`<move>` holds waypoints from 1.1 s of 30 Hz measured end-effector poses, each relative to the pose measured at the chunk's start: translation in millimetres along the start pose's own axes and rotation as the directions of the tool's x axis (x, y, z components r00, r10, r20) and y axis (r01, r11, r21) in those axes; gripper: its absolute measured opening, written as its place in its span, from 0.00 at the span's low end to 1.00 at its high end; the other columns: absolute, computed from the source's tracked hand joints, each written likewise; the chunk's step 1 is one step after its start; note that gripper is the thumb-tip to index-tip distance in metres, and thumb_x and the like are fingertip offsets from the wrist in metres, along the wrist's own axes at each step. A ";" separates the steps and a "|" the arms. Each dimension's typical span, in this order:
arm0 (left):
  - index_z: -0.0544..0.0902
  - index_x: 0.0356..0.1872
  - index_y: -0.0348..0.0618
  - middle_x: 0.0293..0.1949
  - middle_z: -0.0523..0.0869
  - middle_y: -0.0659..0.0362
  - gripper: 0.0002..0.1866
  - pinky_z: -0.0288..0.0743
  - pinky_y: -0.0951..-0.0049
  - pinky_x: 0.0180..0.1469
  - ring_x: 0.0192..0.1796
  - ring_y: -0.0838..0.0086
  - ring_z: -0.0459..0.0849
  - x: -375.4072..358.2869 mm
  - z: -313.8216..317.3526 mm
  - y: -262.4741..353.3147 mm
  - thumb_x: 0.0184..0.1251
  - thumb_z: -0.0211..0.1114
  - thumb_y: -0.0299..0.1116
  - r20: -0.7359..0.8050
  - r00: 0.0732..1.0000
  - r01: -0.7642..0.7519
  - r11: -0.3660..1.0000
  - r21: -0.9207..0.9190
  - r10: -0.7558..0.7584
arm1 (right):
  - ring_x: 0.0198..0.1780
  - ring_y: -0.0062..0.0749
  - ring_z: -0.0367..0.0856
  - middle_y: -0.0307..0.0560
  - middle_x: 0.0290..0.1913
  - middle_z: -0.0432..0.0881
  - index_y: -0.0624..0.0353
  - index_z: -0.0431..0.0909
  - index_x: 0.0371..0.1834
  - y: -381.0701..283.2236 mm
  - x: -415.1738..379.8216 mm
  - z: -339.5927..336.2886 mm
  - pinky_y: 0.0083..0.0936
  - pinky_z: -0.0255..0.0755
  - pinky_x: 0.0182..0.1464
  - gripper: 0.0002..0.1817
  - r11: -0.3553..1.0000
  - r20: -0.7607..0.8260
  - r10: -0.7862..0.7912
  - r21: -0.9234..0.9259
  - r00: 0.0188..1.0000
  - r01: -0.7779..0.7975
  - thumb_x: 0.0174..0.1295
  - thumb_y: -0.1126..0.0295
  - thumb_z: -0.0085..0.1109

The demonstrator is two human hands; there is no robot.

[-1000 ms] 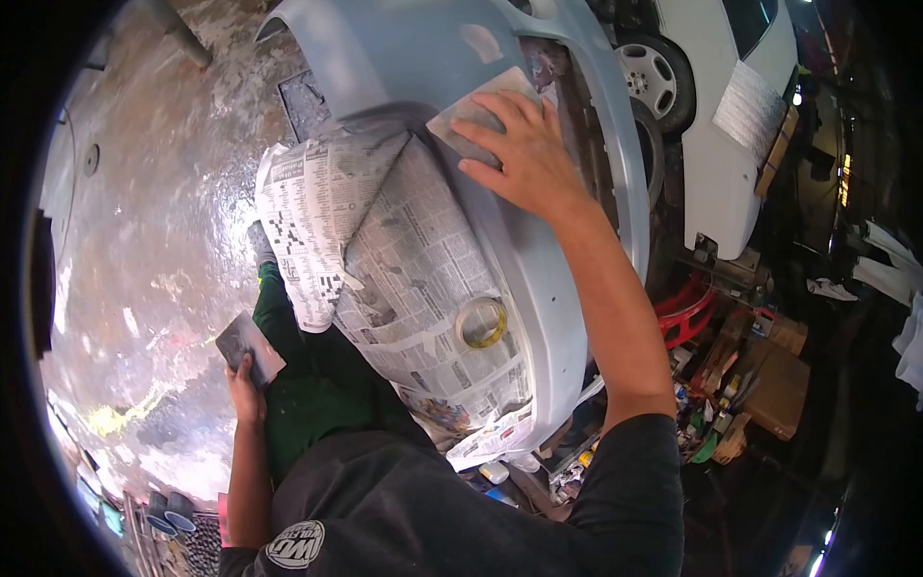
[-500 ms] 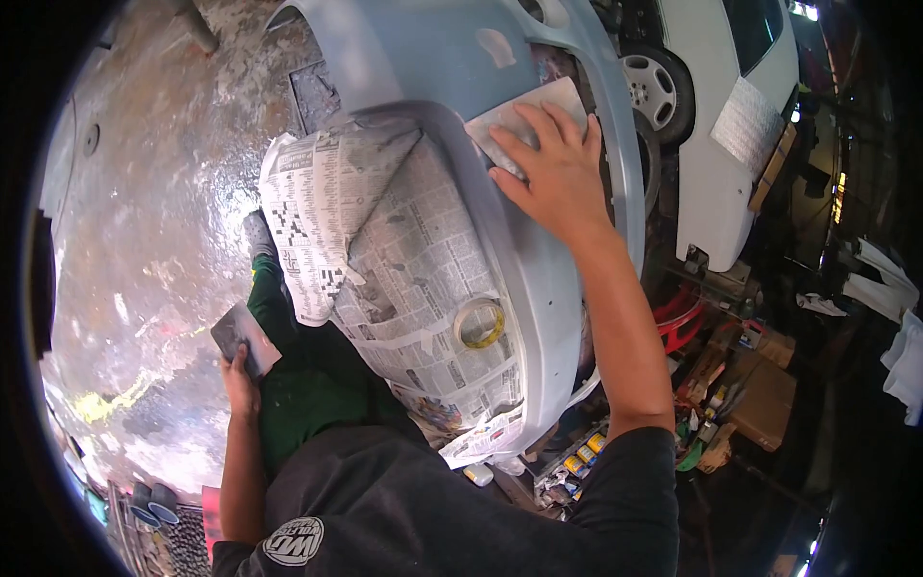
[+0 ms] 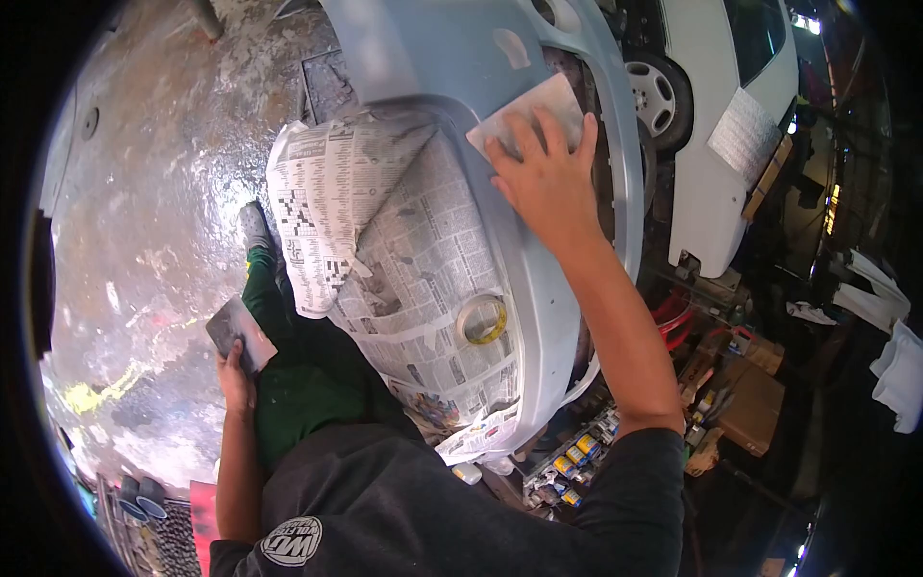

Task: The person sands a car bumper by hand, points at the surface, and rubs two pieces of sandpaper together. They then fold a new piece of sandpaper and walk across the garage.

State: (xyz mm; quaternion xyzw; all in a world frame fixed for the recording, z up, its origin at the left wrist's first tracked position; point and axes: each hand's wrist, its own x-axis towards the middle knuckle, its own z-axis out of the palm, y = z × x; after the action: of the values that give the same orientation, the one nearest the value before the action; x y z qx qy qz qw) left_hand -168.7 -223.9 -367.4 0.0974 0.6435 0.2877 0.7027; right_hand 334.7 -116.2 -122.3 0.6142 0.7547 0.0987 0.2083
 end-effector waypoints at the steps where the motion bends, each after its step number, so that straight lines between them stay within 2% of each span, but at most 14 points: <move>1: 0.73 0.58 0.38 0.51 0.81 0.56 0.17 0.75 0.67 0.59 0.52 0.69 0.81 -0.4 0.6 0.9 0.72 0.61 0.30 -0.008 1.000 0.010 1.000 -0.001 -0.010 | 0.70 0.41 0.64 0.36 0.64 0.71 0.40 0.82 0.54 -1.3 -2.9 -3.4 0.72 0.52 0.69 0.25 1.000 0.012 -0.012 0.009 1.000 0.012 0.49 0.57 0.75; 6: 0.73 0.58 0.39 0.51 0.81 0.56 0.17 0.75 0.67 0.59 0.52 0.69 0.81 3.9 -3.0 -1.9 0.72 0.62 0.30 -0.017 0.999 0.028 1.000 0.001 -0.028 | 0.71 0.40 0.64 0.34 0.65 0.72 0.37 0.83 0.54 -2.4 -7.5 -16.6 0.68 0.49 0.71 0.24 1.000 0.057 0.003 0.000 0.998 -0.003 0.50 0.56 0.73; 15: 0.73 0.58 0.39 0.51 0.82 0.57 0.16 0.74 0.68 0.59 0.52 0.69 0.81 4.4 -7.2 -3.2 0.71 0.62 0.29 -0.013 0.999 0.031 1.000 0.002 -0.031 | 0.71 0.38 0.64 0.34 0.65 0.73 0.37 0.82 0.56 2.6 17.8 -11.3 0.69 0.49 0.71 0.25 0.996 -0.005 -0.023 -0.090 1.000 0.023 0.52 0.56 0.72; 21: 0.73 0.58 0.38 0.52 0.81 0.55 0.17 0.75 0.68 0.58 0.52 0.69 0.81 0.8 -4.5 1.5 0.72 0.61 0.29 -0.011 1.000 0.021 1.000 0.021 -0.020 | 0.71 0.39 0.64 0.36 0.66 0.72 0.38 0.82 0.57 -0.7 -4.1 -13.5 0.68 0.48 0.71 0.25 0.997 0.128 -0.048 0.070 0.991 0.039 0.53 0.54 0.72; 24: 0.73 0.59 0.37 0.52 0.81 0.55 0.18 0.75 0.68 0.58 0.52 0.69 0.81 2.7 -5.8 0.4 0.72 0.61 0.30 0.002 0.999 0.032 1.000 -0.001 -0.032 | 0.71 0.40 0.64 0.37 0.65 0.73 0.40 0.82 0.56 7.3 -7.5 -17.2 0.68 0.47 0.72 0.24 0.987 0.076 0.038 0.153 0.996 -0.049 0.55 0.53 0.69; 30: 0.73 0.60 0.39 0.52 0.81 0.56 0.18 0.76 0.67 0.58 0.52 0.68 0.81 2.4 -8.7 -0.8 0.72 0.62 0.30 -0.007 0.999 0.037 0.999 -0.006 -0.037 | 0.71 0.41 0.64 0.38 0.66 0.72 0.46 0.82 0.57 27.9 12.0 -2.0 0.59 0.45 0.75 0.24 0.918 0.078 0.043 0.389 0.996 -0.070 0.57 0.52 0.68; 33: 0.72 0.60 0.40 0.53 0.81 0.56 0.19 0.75 0.66 0.59 0.53 0.68 0.81 -2.7 -6.7 4.3 0.71 0.62 0.30 -0.032 0.997 0.068 0.997 -0.021 -0.069 | 0.69 0.44 0.68 0.42 0.65 0.74 0.52 0.82 0.56 27.3 21.1 5.3 0.41 0.53 0.73 0.24 0.916 0.035 -0.005 0.400 0.999 -0.009 0.56 0.55 0.69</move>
State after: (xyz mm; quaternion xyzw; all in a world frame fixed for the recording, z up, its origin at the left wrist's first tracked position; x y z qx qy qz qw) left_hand -176.4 -223.4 -363.9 0.0634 0.6550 0.2714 0.7023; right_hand 357.8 -90.2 -120.1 0.6462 0.7546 -0.0684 0.0913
